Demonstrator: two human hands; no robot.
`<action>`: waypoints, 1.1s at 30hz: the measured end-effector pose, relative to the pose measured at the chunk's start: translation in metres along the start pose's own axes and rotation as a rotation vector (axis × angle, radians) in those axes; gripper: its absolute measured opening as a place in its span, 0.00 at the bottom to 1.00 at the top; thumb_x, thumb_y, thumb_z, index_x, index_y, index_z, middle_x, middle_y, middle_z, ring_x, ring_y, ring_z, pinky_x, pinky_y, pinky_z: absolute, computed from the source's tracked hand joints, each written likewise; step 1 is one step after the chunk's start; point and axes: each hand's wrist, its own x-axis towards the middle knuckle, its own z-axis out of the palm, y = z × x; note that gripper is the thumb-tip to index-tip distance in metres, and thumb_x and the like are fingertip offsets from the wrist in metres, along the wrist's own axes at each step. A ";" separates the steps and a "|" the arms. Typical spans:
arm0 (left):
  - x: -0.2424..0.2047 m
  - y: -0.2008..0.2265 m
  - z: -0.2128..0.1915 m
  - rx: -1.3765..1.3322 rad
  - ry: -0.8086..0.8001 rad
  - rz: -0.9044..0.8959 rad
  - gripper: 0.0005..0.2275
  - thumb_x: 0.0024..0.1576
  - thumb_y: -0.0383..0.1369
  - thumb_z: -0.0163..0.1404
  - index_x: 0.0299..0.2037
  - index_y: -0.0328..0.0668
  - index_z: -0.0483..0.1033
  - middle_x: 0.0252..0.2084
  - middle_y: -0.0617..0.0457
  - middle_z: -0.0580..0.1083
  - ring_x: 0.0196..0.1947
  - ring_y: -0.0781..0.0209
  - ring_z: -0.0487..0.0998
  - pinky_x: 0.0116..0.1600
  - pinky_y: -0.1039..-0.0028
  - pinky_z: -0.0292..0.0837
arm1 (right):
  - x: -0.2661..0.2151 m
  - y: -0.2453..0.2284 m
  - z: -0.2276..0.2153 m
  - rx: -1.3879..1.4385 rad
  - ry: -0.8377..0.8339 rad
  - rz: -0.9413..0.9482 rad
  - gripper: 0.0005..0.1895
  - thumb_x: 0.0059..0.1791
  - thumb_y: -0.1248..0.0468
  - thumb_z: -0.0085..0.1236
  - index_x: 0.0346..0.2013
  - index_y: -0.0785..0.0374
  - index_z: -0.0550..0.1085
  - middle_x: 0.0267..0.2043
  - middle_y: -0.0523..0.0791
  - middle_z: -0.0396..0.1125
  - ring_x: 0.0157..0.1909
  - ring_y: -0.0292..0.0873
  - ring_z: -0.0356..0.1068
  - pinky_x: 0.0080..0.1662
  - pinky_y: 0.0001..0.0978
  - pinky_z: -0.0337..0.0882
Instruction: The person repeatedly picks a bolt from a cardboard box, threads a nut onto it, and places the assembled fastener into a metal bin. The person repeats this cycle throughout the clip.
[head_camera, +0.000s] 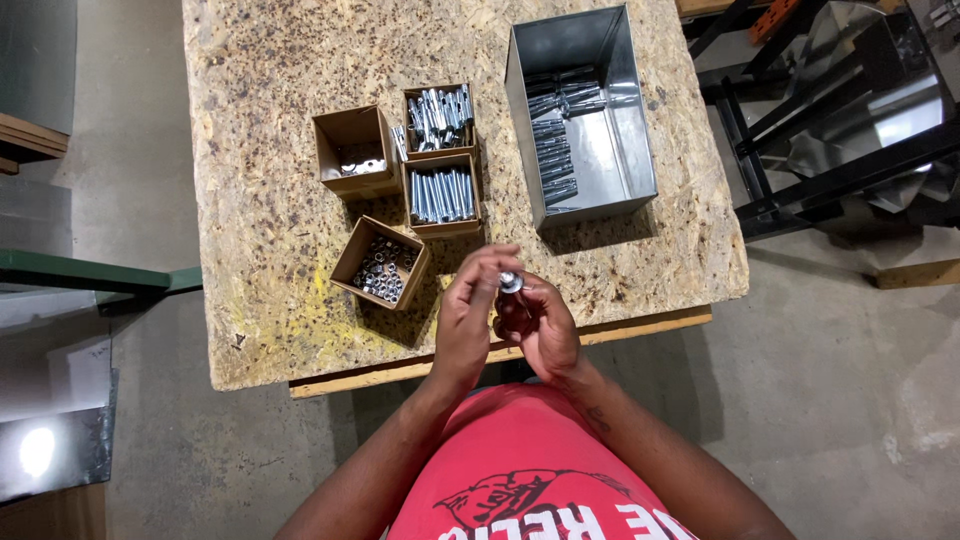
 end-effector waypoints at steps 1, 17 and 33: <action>-0.002 -0.001 0.002 -0.042 0.022 -0.026 0.16 0.77 0.43 0.51 0.64 0.40 0.79 0.71 0.43 0.76 0.70 0.53 0.77 0.72 0.63 0.73 | -0.001 -0.003 0.002 0.000 -0.004 0.006 0.19 0.58 0.56 0.50 0.60 0.57 0.79 0.33 0.39 0.67 0.33 0.32 0.63 0.34 0.27 0.60; 0.004 0.012 0.029 0.007 0.109 -0.042 0.29 0.74 0.50 0.50 0.74 0.31 0.72 0.88 0.20 0.55 0.84 0.17 0.62 0.84 0.31 0.55 | 0.014 -0.020 -0.012 -0.066 -0.082 0.036 0.24 0.59 0.57 0.49 0.66 0.61 0.78 0.34 0.38 0.66 0.36 0.33 0.66 0.35 0.27 0.63; 0.009 -0.041 0.031 -0.022 0.238 0.008 0.16 0.70 0.41 0.63 0.58 0.37 0.80 0.73 0.39 0.74 0.70 0.48 0.79 0.79 0.48 0.70 | 0.025 -0.027 -0.036 -0.141 -0.148 0.112 0.20 0.58 0.54 0.48 0.58 0.60 0.79 0.32 0.39 0.64 0.33 0.30 0.54 0.35 0.24 0.64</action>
